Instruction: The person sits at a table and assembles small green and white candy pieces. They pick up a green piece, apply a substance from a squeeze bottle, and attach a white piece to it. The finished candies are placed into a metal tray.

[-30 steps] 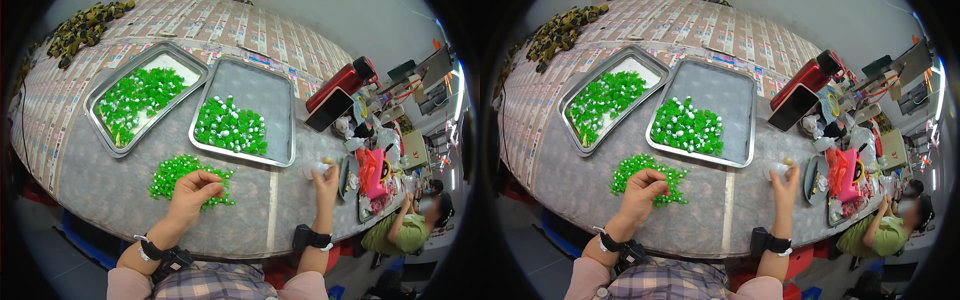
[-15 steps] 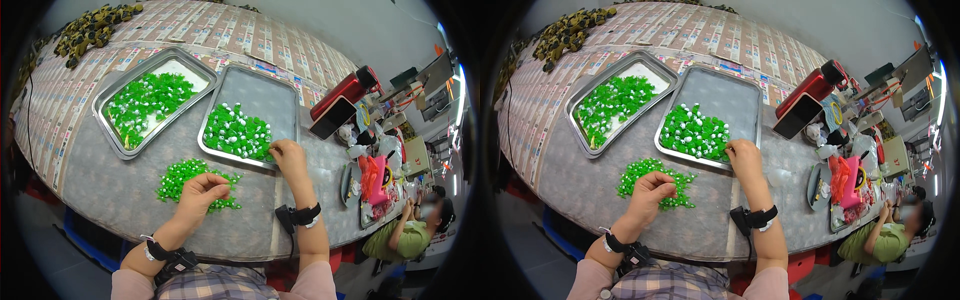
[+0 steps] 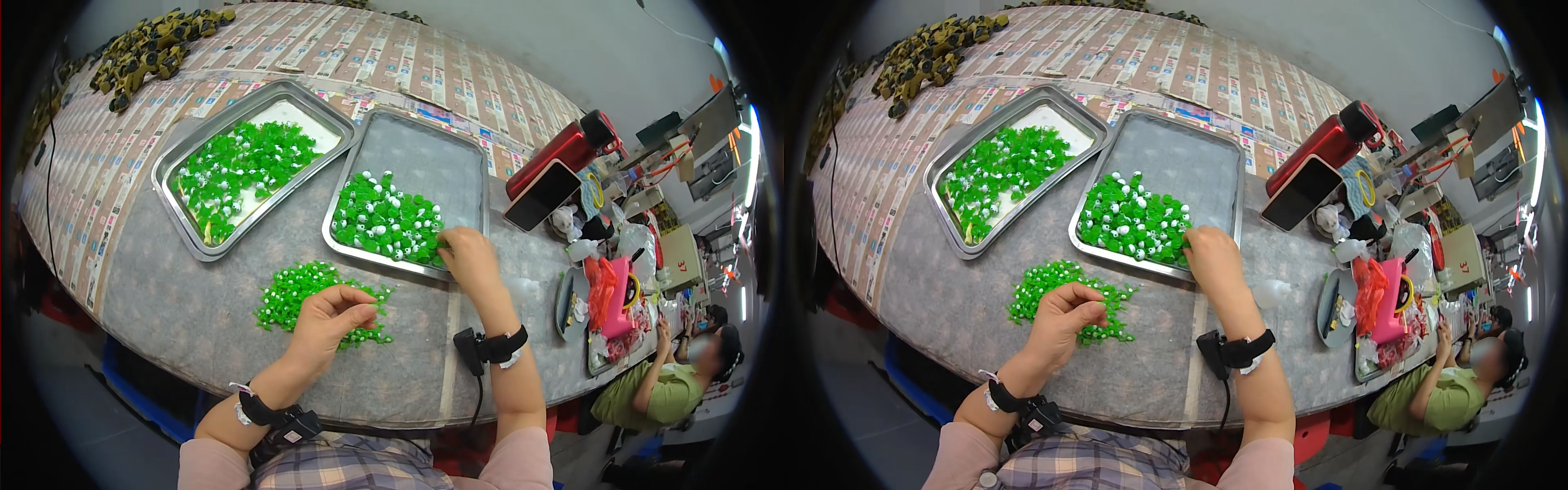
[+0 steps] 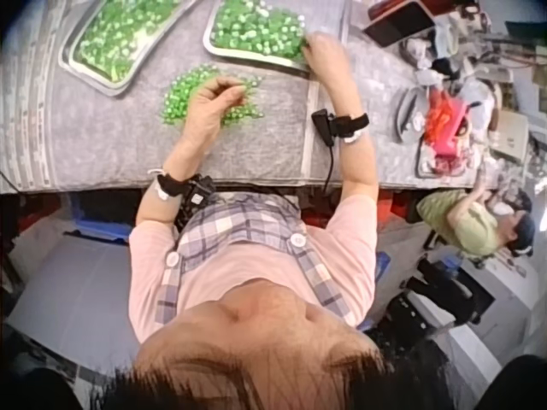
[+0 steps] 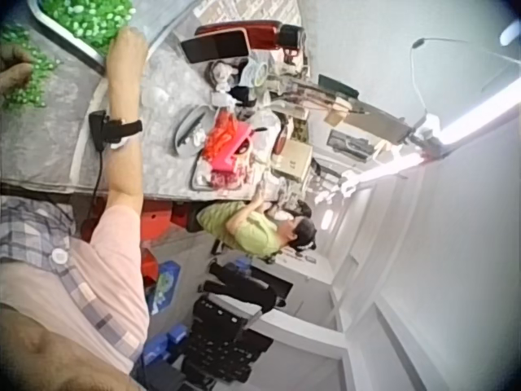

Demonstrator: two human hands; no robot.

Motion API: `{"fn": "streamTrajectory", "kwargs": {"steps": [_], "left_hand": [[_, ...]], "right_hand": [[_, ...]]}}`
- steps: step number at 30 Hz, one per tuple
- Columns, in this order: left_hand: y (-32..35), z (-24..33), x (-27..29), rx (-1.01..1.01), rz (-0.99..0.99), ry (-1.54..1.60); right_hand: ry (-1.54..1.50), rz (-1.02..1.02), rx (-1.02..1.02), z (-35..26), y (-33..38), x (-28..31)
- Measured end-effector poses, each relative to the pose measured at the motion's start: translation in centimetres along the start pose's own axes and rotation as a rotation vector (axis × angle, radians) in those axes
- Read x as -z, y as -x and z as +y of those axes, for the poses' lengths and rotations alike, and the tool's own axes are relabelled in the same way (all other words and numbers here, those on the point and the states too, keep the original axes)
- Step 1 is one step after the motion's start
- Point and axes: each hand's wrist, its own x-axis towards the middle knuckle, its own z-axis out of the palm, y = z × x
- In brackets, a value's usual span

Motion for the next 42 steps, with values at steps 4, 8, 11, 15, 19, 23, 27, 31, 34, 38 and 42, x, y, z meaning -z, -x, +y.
{"fn": "streamTrajectory", "kwargs": {"steps": [4,8,11,15,19,23,27,31,34,38,42], "left_hand": [[0.1,0.1,-0.1,0.004,0.021,-0.003],[0.1,0.0,0.1,0.021,0.004,-0.008],[0.1,0.1,0.0,0.039,0.000,-0.002],[-0.1,0.1,0.1,0.042,0.005,-0.001],[-0.1,0.1,0.1,0.044,-0.005,0.007],[-0.2,-0.2,0.3,0.031,0.012,-0.007],[-0.1,-0.2,0.1,0.024,0.013,-0.043],[0.2,-0.2,-0.2,-0.175,0.041,-0.364],[0.3,0.0,-0.3,-0.287,0.010,-0.482],[0.3,0.5,-0.2,-0.456,-0.030,-0.828],[0.3,0.4,-0.2,-0.612,-0.045,-0.991]], "right_hand": [[-0.352,0.083,-0.111,-0.7,0.9,1.9],[-0.905,0.013,-0.128,-4.7,2.9,3.3],[-1.307,-0.060,-0.200,-6.5,4.7,2.0],[-1.554,-0.086,-0.309,-7.7,5.4,1.1],[-1.564,-0.103,-0.316,-8.1,5.6,0.8],[-1.530,-0.124,-0.308,-8.5,5.5,1.0],[-1.490,-0.123,-0.309,-8.6,5.7,0.8],[-1.534,-0.147,-0.301,-8.4,5.8,0.1],[-1.652,-0.231,-0.367,-8.2,5.9,0.1],[-1.628,-0.299,-0.358,-7.7,5.9,0.7],[-1.544,-0.356,-0.325,-7.3,6.0,0.5]]}}
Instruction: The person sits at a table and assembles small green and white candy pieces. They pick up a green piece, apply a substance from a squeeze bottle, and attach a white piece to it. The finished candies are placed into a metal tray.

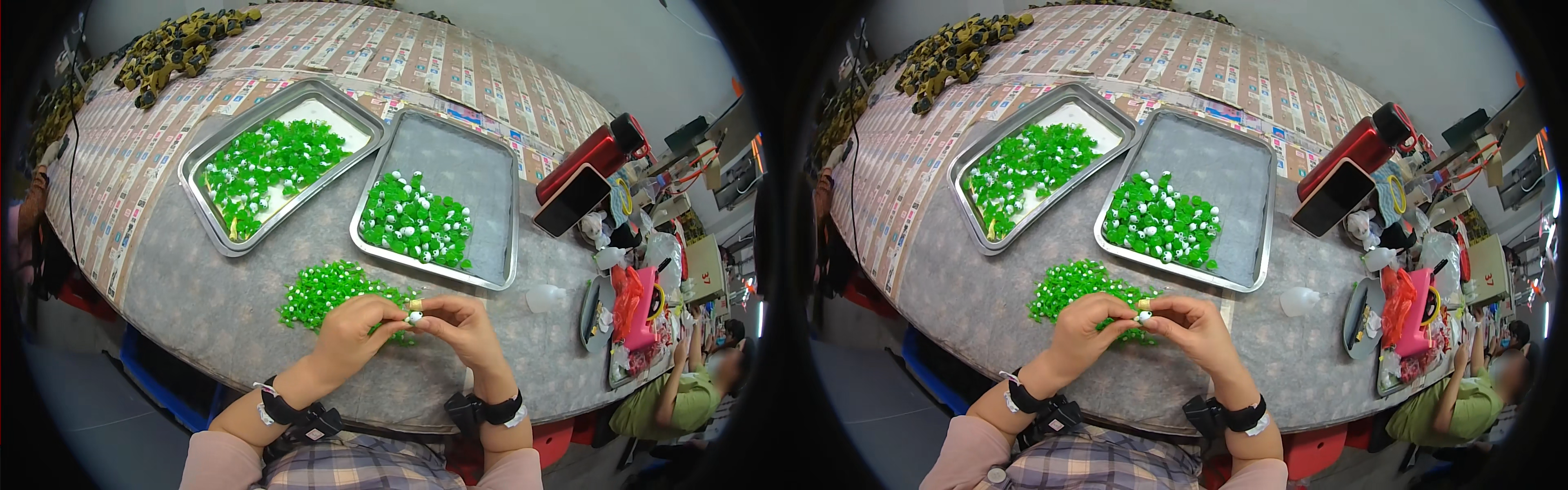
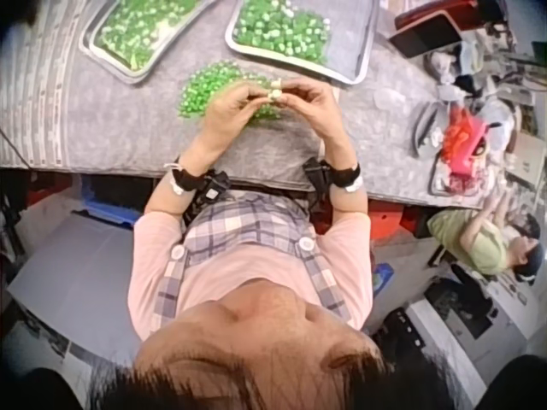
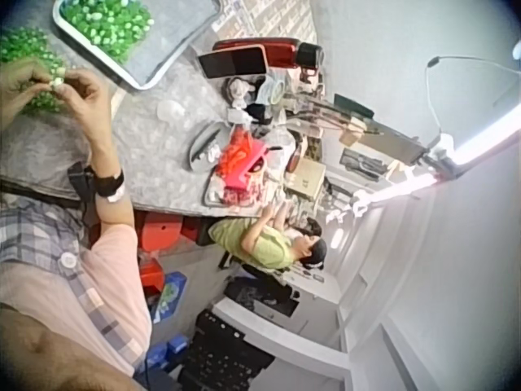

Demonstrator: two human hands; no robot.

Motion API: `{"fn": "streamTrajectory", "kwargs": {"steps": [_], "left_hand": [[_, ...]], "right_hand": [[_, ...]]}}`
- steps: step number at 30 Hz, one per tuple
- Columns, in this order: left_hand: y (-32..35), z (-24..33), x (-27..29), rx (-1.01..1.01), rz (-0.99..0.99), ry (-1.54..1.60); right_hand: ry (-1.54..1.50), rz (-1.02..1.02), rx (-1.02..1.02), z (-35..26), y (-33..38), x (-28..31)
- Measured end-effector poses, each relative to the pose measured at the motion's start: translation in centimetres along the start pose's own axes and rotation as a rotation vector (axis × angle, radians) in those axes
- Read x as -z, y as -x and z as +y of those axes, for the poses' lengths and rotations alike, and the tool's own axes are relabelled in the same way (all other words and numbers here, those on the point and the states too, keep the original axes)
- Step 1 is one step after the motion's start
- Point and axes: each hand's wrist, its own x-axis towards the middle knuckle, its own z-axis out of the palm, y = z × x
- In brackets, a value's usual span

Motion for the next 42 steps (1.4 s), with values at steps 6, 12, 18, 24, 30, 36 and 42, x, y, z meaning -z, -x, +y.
{"fn": "streamTrajectory", "kwargs": {"steps": [6,12,18,24,30,36,42], "left_hand": [[0.0,0.2,0.1,0.131,-0.045,0.083],[-1.3,-1.4,1.6,0.550,0.146,0.864],[-6.0,-3.7,7.4,0.629,0.648,1.476],[-3.4,-1.9,3.3,0.618,0.281,1.309],[-0.5,0.6,-0.3,0.670,-0.170,0.967],[-0.2,0.3,-1.0,0.756,-0.268,1.066],[0.0,-0.1,-0.5,0.774,-0.114,1.143]], "right_hand": [[-0.010,0.002,-0.024,0.2,-0.1,0.1],[0.254,0.112,0.065,-0.4,0.2,0.7],[0.887,-0.096,0.051,-1.3,1.0,0.4],[0.926,-0.116,0.191,0.3,0.6,0.6],[0.337,0.109,0.206,-1.0,1.2,1.4],[0.507,0.164,0.337,-1.7,1.4,-0.4],[0.742,0.722,0.795,-3.4,3.2,2.8]]}}
